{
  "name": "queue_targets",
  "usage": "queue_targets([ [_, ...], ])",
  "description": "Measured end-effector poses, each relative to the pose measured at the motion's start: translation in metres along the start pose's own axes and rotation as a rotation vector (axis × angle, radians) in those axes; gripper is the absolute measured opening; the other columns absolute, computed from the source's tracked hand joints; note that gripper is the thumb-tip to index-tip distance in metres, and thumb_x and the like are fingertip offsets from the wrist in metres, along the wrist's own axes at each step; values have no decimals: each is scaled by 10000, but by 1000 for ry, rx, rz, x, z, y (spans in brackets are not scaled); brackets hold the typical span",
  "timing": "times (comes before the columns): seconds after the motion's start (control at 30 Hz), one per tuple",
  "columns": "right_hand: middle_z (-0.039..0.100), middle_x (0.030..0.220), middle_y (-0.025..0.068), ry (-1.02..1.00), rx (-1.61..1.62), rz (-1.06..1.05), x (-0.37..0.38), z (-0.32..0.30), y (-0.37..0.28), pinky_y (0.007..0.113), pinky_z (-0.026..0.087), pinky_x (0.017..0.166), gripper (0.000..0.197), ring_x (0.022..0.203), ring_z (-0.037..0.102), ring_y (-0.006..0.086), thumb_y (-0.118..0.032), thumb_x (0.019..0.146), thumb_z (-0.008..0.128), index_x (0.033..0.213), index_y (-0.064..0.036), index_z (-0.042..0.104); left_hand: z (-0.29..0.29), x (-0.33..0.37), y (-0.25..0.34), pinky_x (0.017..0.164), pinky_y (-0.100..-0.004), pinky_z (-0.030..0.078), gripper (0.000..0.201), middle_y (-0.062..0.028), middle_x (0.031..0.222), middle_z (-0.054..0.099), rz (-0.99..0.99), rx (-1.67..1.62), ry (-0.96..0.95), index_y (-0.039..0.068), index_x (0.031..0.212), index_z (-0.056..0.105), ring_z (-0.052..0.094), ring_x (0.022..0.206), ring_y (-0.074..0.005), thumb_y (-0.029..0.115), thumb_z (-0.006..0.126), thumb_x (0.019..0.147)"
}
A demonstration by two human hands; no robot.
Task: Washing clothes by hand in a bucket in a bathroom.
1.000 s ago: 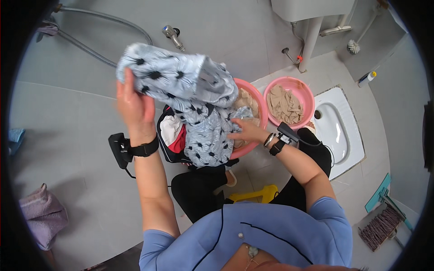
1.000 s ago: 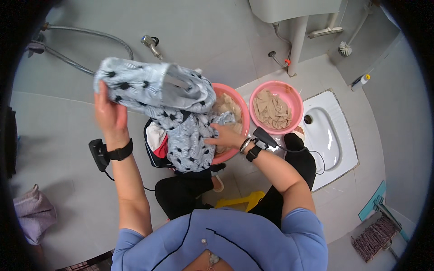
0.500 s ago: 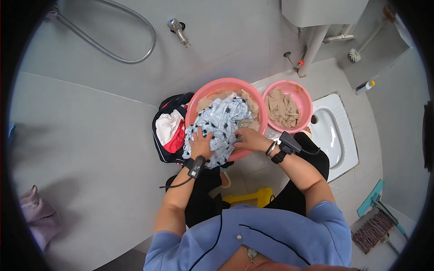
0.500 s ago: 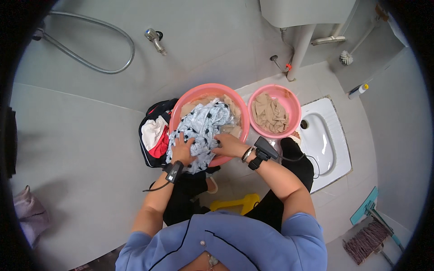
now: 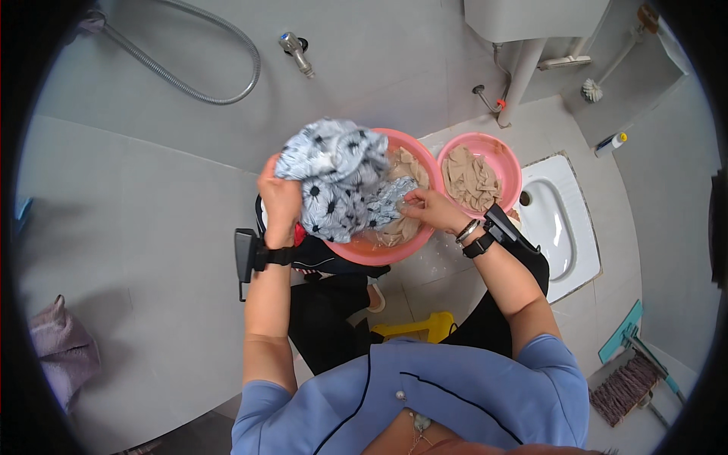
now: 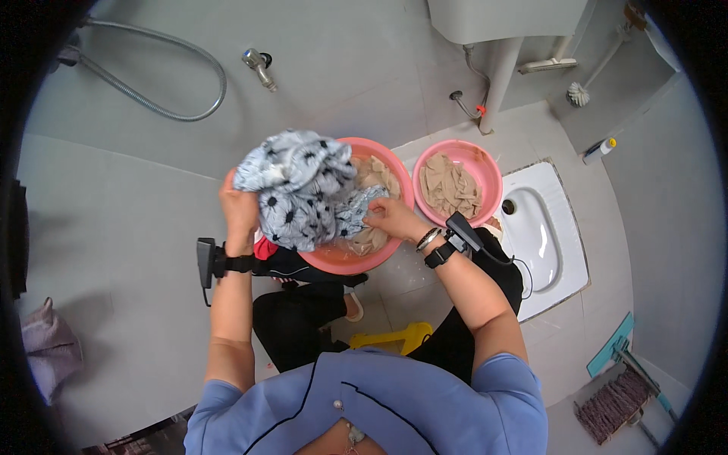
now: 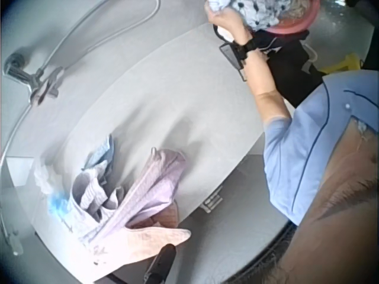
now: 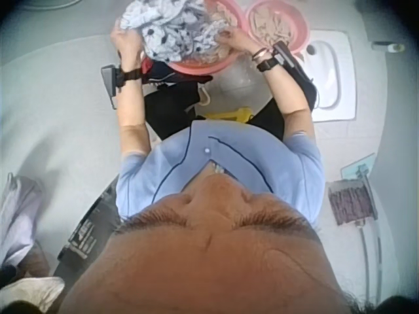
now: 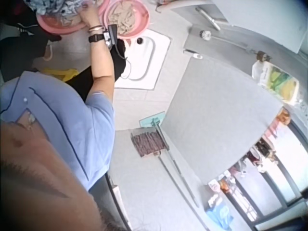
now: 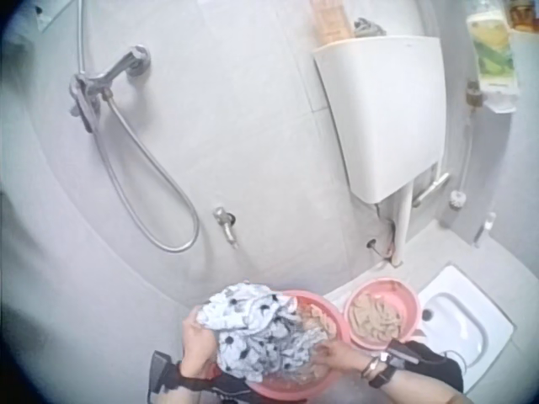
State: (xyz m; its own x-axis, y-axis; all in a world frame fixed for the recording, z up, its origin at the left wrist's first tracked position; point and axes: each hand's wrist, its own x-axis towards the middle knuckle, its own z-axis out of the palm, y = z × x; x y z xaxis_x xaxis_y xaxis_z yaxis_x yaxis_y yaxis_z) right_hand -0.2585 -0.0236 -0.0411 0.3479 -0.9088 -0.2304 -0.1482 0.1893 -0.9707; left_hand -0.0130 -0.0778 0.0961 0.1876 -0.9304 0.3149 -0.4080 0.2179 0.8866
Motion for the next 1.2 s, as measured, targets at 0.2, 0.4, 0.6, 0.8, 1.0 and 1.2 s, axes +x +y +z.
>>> queue_targets([
  [0.2,558,973,67,-27,33,38,1,-1,-1,250,436,767,361,876,533,132,-211,768,642,1035,1,524,-1,-2,25,710,-226,428,241,-43,865,597,-12,-285,150,-24,940,544,532,787,-87,-35,592,704],
  [0.4,574,941,115,10,49,89,2,-1,-12,272,443,759,375,874,552,165,-203,741,651,1014,21,525,8,-52,-53,810,-288,403,242,-106,943,592,-9,87,11,-22,988,554,549,898,-193,61,549,761],
  [0.6,576,915,153,200,-284,0,26,10,8,330,442,762,489,833,567,256,-292,727,636,1078,17,492,-6,-111,-150,928,-422,313,469,-241,1188,391,-7,512,-472,55,1035,566,371,1123,-379,246,694,627],
  [0.8,211,1341,248,170,-746,-219,112,39,-13,467,228,993,807,1242,191,405,-479,643,653,1245,-26,362,2,-121,-145,925,-647,142,869,-296,1358,108,-178,622,-866,140,1207,473,53,1236,-513,566,705,485],
  [1.0,78,1373,280,62,-1131,76,155,67,31,575,204,974,860,1232,36,521,-526,552,700,1265,-171,377,16,-120,-143,920,-668,131,860,-290,1365,70,-228,796,-1109,205,1308,313,66,1234,-515,419,723,583],
  [1.2,469,1057,260,119,-880,-179,136,57,36,422,399,849,458,984,462,415,-106,578,674,1005,-44,521,25,-113,-182,953,-590,208,635,-249,1374,116,-280,485,-966,206,1233,422,117,1240,-484,23,568,643],
])
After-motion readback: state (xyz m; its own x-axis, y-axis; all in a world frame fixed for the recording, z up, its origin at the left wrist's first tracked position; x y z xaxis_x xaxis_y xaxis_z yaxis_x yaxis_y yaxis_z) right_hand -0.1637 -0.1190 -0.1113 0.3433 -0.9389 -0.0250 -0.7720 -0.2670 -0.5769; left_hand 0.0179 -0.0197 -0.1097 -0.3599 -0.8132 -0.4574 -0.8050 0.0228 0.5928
